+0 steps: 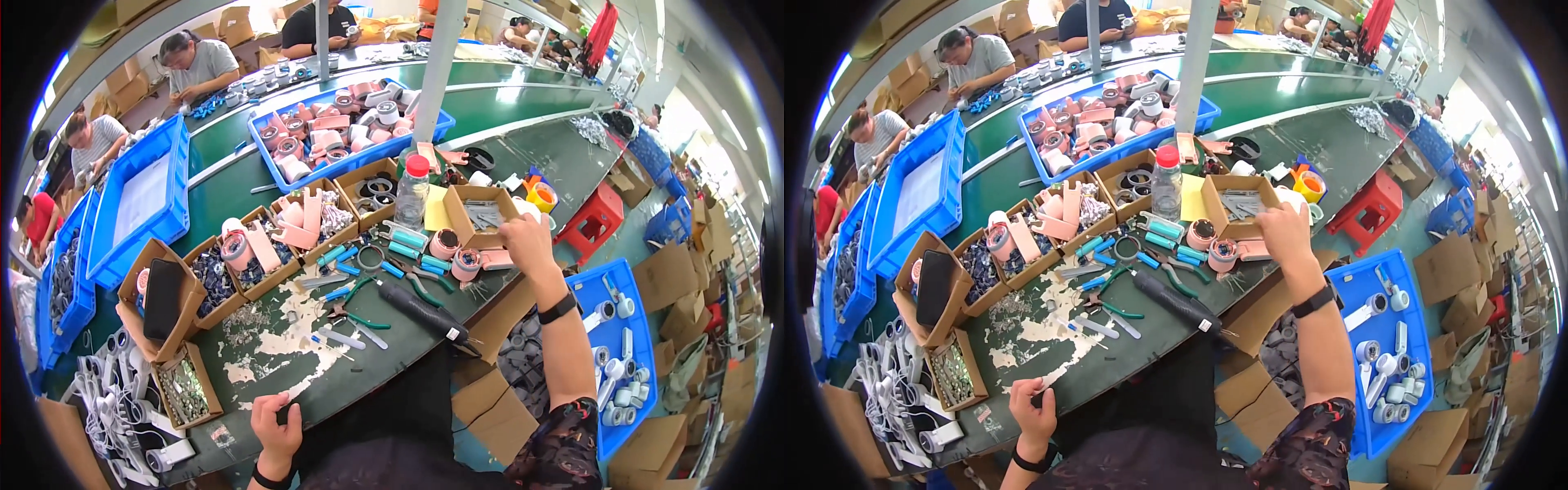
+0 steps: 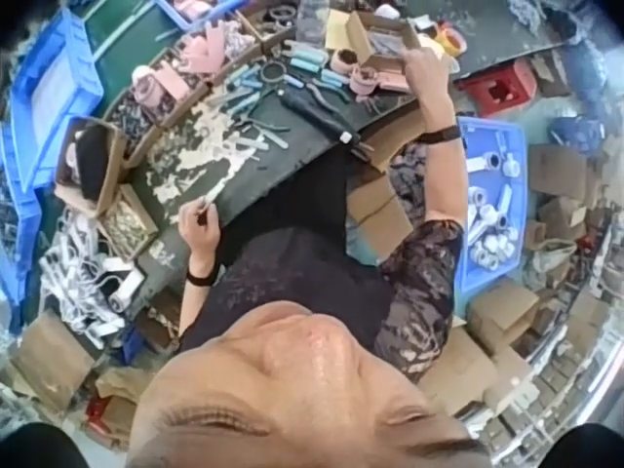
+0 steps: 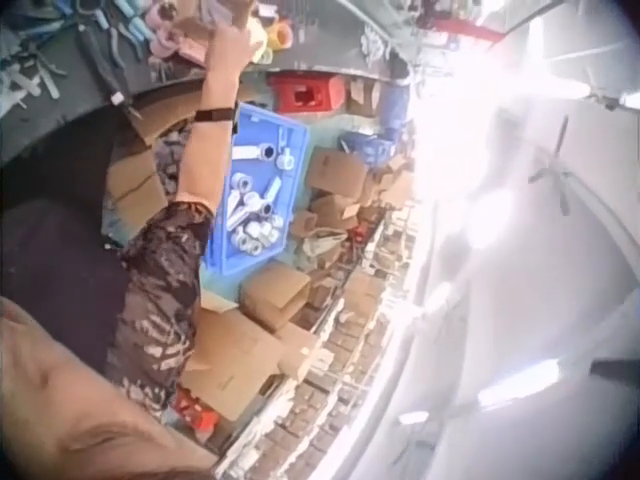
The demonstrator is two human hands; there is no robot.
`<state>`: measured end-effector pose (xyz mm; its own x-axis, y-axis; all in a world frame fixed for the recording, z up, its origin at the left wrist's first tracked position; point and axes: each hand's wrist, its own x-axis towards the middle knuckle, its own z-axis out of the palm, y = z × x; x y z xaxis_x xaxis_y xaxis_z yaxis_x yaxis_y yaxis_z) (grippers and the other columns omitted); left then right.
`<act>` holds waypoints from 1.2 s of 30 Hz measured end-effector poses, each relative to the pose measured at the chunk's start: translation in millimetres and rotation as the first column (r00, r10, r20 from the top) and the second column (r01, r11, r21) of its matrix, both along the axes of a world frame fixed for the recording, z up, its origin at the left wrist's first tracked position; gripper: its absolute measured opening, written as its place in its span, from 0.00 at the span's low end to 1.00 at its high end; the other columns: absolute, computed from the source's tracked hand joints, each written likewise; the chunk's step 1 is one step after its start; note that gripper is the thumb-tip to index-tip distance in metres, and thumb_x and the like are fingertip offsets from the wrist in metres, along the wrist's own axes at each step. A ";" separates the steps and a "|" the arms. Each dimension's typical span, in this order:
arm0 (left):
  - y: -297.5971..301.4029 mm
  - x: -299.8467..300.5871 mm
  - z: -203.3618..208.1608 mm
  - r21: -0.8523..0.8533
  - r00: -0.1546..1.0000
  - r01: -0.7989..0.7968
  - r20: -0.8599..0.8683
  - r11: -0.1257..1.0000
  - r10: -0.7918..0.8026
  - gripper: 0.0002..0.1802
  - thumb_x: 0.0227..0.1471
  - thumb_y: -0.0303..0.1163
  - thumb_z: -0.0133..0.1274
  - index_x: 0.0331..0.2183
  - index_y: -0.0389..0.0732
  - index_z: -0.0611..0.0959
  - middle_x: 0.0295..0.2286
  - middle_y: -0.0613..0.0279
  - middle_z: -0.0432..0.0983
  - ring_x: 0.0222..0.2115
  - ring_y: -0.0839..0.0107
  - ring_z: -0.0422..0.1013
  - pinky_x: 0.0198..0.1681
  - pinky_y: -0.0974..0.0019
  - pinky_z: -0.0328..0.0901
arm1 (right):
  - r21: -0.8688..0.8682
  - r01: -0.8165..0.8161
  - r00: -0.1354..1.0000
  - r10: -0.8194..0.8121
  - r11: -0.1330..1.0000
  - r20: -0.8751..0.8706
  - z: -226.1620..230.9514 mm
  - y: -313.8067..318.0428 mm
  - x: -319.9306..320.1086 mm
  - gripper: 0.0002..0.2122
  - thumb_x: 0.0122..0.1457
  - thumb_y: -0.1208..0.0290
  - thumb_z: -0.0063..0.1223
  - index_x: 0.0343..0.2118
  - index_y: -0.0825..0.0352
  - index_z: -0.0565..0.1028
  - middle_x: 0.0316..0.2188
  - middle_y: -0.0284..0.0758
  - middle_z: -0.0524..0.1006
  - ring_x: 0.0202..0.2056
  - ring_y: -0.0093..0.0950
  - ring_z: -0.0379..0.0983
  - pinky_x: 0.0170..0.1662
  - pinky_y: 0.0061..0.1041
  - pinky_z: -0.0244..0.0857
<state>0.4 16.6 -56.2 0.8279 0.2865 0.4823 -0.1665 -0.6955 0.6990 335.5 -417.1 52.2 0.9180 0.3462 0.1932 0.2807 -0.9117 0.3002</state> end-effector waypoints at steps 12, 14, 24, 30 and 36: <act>-0.6 4.5 -0.2 0.057 1.000 0.023 -0.002 0.998 -0.023 0.12 0.45 0.20 0.61 0.35 0.37 0.80 0.31 0.53 0.77 0.30 0.58 0.74 0.34 0.62 0.68 | 0.081 -0.144 0.945 0.113 0.986 0.308 3.1 -24.6 65.3 0.06 0.52 0.71 0.53 0.27 0.58 0.82 0.25 0.35 0.80 0.33 0.37 0.79 0.37 0.38 0.72; -2.3 6.0 1.4 0.021 0.999 0.029 -0.023 0.999 -0.029 0.12 0.45 0.20 0.61 0.35 0.37 0.80 0.31 0.53 0.77 0.30 0.58 0.74 0.34 0.63 0.69 | 0.060 -0.158 0.942 0.132 0.986 0.310 -14.2 -27.9 73.1 0.06 0.51 0.72 0.53 0.27 0.57 0.82 0.26 0.34 0.80 0.34 0.36 0.78 0.37 0.37 0.72; -4.0 2.6 -0.9 0.041 0.999 -0.047 -0.019 0.998 0.048 0.12 0.46 0.19 0.60 0.36 0.37 0.81 0.30 0.53 0.77 0.30 0.59 0.74 0.34 0.63 0.69 | 0.542 0.293 0.956 -0.240 0.787 -0.169 -36.7 10.4 25.1 0.18 0.58 0.52 0.58 0.38 0.63 0.80 0.33 0.42 0.82 0.39 0.44 0.78 0.41 0.41 0.71; -3.5 6.1 0.9 0.033 1.000 -0.012 -0.023 0.999 0.012 0.12 0.46 0.18 0.60 0.36 0.37 0.81 0.30 0.53 0.77 0.30 0.59 0.74 0.34 0.63 0.69 | 0.369 0.562 0.816 -0.425 0.740 -0.392 -32.6 8.6 27.0 0.44 0.41 0.30 0.60 0.47 0.72 0.75 0.44 0.50 0.81 0.48 0.44 0.79 0.51 0.39 0.70; -5.4 6.2 4.1 0.016 0.999 -0.040 -0.021 0.999 0.041 0.11 0.46 0.18 0.60 0.35 0.37 0.81 0.29 0.53 0.76 0.29 0.60 0.74 0.33 0.64 0.69 | 0.421 0.544 0.824 -0.367 0.726 -0.432 -40.8 15.5 35.3 0.45 0.36 0.34 0.68 0.48 0.72 0.74 0.44 0.49 0.81 0.48 0.43 0.79 0.51 0.37 0.70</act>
